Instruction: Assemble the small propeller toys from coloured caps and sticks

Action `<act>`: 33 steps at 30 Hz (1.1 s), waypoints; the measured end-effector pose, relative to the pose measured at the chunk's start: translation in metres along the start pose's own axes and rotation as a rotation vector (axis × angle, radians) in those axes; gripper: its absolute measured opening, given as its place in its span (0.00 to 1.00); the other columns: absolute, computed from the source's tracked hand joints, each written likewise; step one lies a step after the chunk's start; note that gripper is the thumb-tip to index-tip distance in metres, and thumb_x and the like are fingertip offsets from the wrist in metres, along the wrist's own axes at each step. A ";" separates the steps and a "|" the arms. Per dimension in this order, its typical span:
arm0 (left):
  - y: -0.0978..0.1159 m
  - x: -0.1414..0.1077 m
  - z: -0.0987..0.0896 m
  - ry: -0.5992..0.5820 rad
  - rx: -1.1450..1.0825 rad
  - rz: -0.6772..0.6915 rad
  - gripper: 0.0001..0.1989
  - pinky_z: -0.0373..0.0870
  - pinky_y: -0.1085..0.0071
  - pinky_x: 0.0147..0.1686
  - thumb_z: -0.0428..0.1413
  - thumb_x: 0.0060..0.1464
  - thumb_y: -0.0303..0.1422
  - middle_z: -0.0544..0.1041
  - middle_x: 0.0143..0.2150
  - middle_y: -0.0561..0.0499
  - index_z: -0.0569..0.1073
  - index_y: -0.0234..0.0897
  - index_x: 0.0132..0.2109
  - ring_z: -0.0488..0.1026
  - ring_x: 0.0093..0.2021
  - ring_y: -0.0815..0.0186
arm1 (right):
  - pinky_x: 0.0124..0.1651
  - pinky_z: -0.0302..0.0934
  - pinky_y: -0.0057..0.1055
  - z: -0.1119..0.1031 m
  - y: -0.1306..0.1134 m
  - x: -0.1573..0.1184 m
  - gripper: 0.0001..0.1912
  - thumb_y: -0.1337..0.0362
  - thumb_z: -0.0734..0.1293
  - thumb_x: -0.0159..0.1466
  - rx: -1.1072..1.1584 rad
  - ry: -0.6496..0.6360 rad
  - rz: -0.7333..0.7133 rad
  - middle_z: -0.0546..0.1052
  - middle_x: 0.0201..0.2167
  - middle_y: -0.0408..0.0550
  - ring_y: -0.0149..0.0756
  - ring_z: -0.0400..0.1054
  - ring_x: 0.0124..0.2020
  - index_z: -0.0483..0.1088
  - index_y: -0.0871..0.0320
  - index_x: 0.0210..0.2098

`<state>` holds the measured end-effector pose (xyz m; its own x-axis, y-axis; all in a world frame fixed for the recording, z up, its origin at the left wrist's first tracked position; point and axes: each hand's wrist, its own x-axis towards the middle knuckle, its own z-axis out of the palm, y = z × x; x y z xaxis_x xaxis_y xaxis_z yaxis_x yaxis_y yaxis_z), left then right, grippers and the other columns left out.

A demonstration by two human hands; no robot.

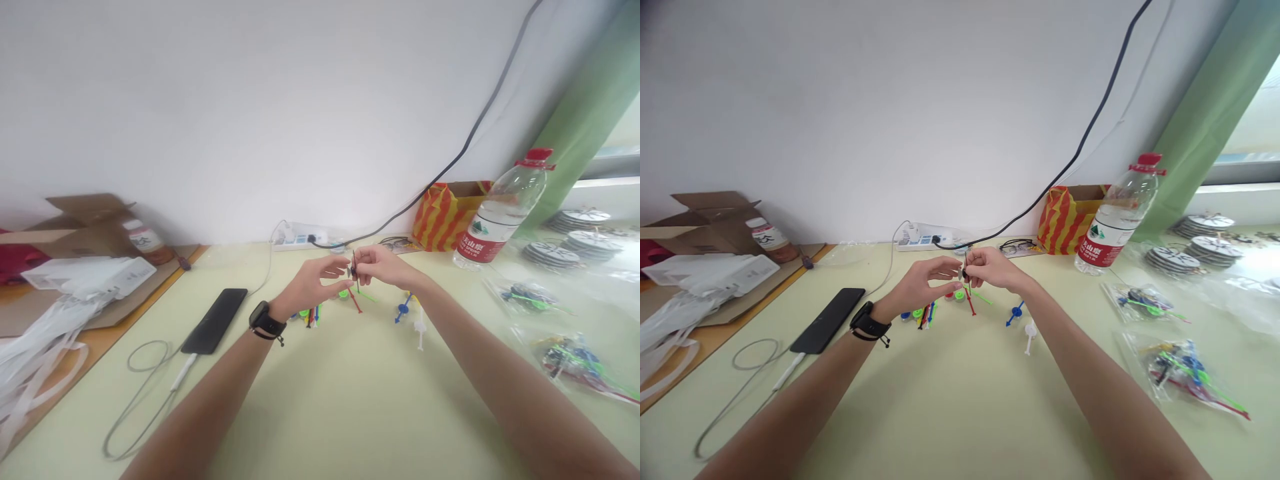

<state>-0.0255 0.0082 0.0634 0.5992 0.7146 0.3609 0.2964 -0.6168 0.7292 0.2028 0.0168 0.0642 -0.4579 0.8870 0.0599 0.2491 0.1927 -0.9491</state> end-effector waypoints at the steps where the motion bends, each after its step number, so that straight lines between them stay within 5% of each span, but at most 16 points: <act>1: 0.005 0.001 0.002 0.002 -0.022 0.009 0.17 0.79 0.61 0.56 0.62 0.61 0.40 0.81 0.52 0.45 0.77 0.39 0.54 0.81 0.49 0.60 | 0.35 0.68 0.30 0.004 0.000 0.001 0.04 0.67 0.66 0.55 0.035 0.005 -0.006 0.78 0.26 0.45 0.33 0.73 0.27 0.68 0.57 0.32; 7: 0.006 0.000 0.002 0.040 -0.061 -0.049 0.09 0.81 0.65 0.41 0.60 0.60 0.38 0.82 0.37 0.48 0.75 0.36 0.42 0.82 0.36 0.62 | 0.32 0.58 0.27 0.016 -0.001 0.002 0.06 0.65 0.63 0.59 -0.042 0.021 -0.060 0.73 0.27 0.40 0.30 0.65 0.27 0.71 0.57 0.34; 14: -0.005 -0.008 0.006 -0.231 0.134 -0.076 0.04 0.73 0.69 0.34 0.62 0.54 0.34 0.81 0.33 0.51 0.77 0.40 0.37 0.79 0.34 0.63 | 0.35 0.59 0.30 -0.005 0.027 0.003 0.18 0.67 0.66 0.59 -0.569 0.044 0.114 0.78 0.33 0.47 0.37 0.69 0.32 0.76 0.58 0.49; 21: -0.027 -0.008 0.002 -0.389 0.303 -0.112 0.05 0.69 0.68 0.31 0.63 0.50 0.35 0.80 0.32 0.50 0.83 0.41 0.34 0.77 0.33 0.61 | 0.34 0.61 0.29 -0.045 0.021 -0.011 0.07 0.68 0.70 0.54 -0.671 -0.192 0.138 0.81 0.35 0.46 0.39 0.73 0.35 0.79 0.54 0.33; 27: -0.033 -0.008 -0.008 -0.260 0.387 -0.089 0.16 0.71 0.64 0.45 0.66 0.50 0.42 0.80 0.46 0.47 0.82 0.43 0.46 0.75 0.48 0.54 | 0.31 0.58 0.27 -0.065 0.018 -0.024 0.16 0.62 0.78 0.42 -0.659 -0.517 0.340 0.80 0.33 0.42 0.36 0.72 0.33 0.80 0.53 0.33; 33: -0.026 -0.010 -0.014 -0.335 0.454 -0.204 0.20 0.70 0.66 0.45 0.63 0.54 0.48 0.80 0.48 0.46 0.81 0.42 0.49 0.75 0.50 0.53 | 0.34 0.58 0.29 -0.061 0.024 -0.017 0.20 0.57 0.78 0.43 -0.767 -0.546 0.472 0.79 0.34 0.42 0.38 0.71 0.36 0.80 0.55 0.35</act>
<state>-0.0500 0.0222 0.0489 0.6765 0.7363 -0.0167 0.6743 -0.6101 0.4161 0.2691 0.0322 0.0590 -0.4484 0.6685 -0.5934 0.8883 0.2597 -0.3787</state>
